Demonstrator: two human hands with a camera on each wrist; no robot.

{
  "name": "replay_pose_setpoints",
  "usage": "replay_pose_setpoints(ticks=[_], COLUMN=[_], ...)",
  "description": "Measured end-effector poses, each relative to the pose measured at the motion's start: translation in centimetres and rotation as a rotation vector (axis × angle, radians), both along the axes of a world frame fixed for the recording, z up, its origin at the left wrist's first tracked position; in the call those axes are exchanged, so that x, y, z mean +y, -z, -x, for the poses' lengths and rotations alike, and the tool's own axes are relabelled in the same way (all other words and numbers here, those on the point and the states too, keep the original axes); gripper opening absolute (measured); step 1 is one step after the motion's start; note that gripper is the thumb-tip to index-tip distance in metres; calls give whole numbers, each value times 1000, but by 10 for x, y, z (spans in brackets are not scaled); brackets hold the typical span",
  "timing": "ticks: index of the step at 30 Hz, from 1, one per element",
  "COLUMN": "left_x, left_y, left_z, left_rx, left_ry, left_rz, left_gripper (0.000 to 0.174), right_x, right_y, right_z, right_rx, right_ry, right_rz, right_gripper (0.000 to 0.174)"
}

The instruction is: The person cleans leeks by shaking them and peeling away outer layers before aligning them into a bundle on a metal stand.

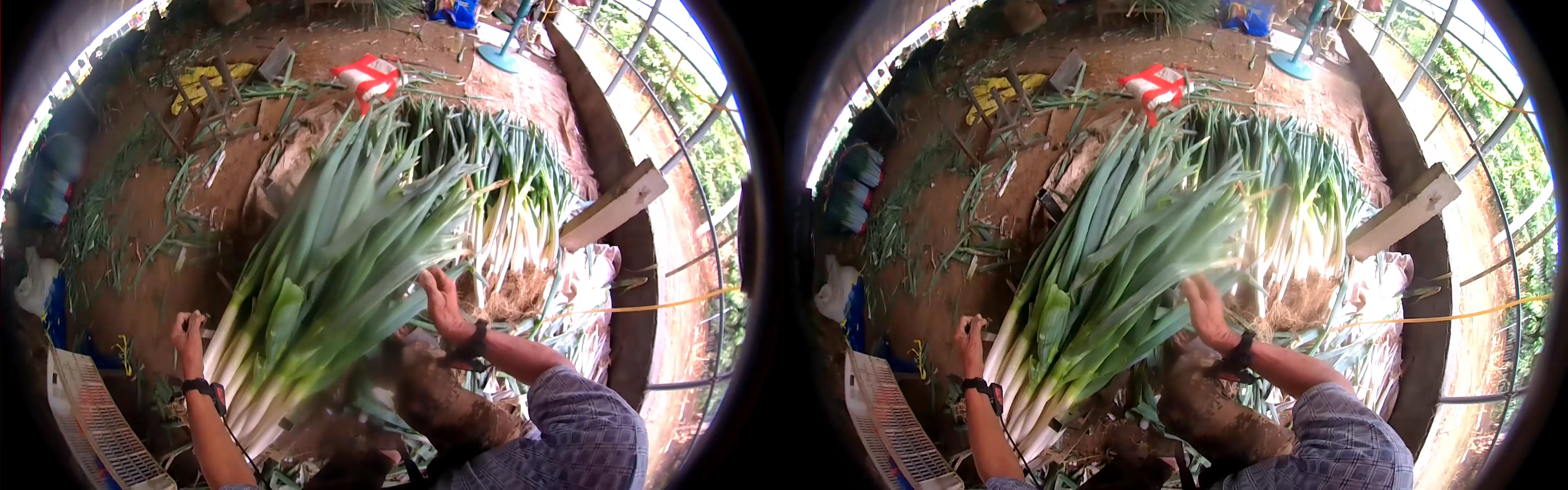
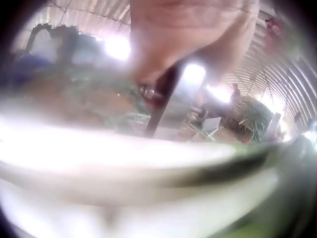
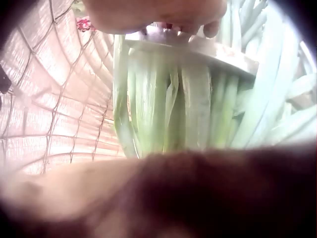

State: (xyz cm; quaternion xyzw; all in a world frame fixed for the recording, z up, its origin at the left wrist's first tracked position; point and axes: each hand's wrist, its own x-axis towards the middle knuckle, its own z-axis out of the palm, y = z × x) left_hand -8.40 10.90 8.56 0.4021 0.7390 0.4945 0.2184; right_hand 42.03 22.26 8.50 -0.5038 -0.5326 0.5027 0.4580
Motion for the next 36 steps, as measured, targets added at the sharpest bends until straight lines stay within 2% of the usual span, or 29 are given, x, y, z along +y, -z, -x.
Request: replay_pose_setpoints(ticks=[1,3,4,7,9,10,11,13,14,17,18,21,22,25,26,28,29,30,33,34,35,36], left_x=[-6,-6,-9,-5,0,3,5,13,16,19,17,17,18,20,21,26,27,24,14,13,17,30], left_y=[7,16,14,-85,-94,-96,-95,-84,-77,-69,-72,-71,-68,-57,-54,-39,-35,-41,-39,-37,-34,-28], left_z=[0,-5,-19,-140,-198,-224,-244,-267,-272,-276,-277,-282,-283,-290,-290,-284,-283,-286,-285,-284,-280,-277], left_rx=[31,99,174,751,587,673,755,735,723,771,791,889,924,946,943,959,964,955,921,903,910,913], left_ry=[-31,-88,-168,-5,402,473,538,536,538,490,484,484,467,412,402,368,355,438,379,417,356,302], left_rz=[5,-10,-58,-297,-307,-212,-111,-101,-93,-81,-61,35,39,69,62,54,52,50,-4,17,42,60], left_gripper=[22,30,40,41,44,43,43,42,42,41,38,37,34,31,28,28,28,26,29,24,24,23], right_x=[-1,-8,-1,25,55,68,80,79,79,82,80,71,74,76,77,57,23,-12,-19,-40,-63,-85], right_y=[5,-18,-13,-64,-85,-91,-88,-109,-116,-102,-100,-92,-84,-82,-83,-77,-86,-111,-66,-58,-63,-96], right_z=[-17,-37,-50,-89,-94,-92,-92,-78,-72,-57,-52,-41,-39,-36,-41,-43,-47,-47,-45,-49,-50,-59], right_rx=[-38,70,6,-808,-1010,-1073,-1038,-980,-940,-914,-899,-1049,-1005,-1033,-1052,-947,-1023,-805,-464,-330,-194,-98], right_ry=[-71,-98,-128,-17,-105,-189,-284,-467,-559,-632,-592,-616,-612,-683,-674,-968,-1227,-1411,-1561,-1622,-1685,-1722], right_rz=[19,22,-378,-660,-797,-820,-954,-1071,-1090,-1163,-1223,-920,-933,-633,-676,-489,-505,-541,-382,-430,-472,-400], right_gripper=[40,10,21,69,81,79,72,58,43,25,20,17,19,21,22,21,20,15,12,11,11,10])
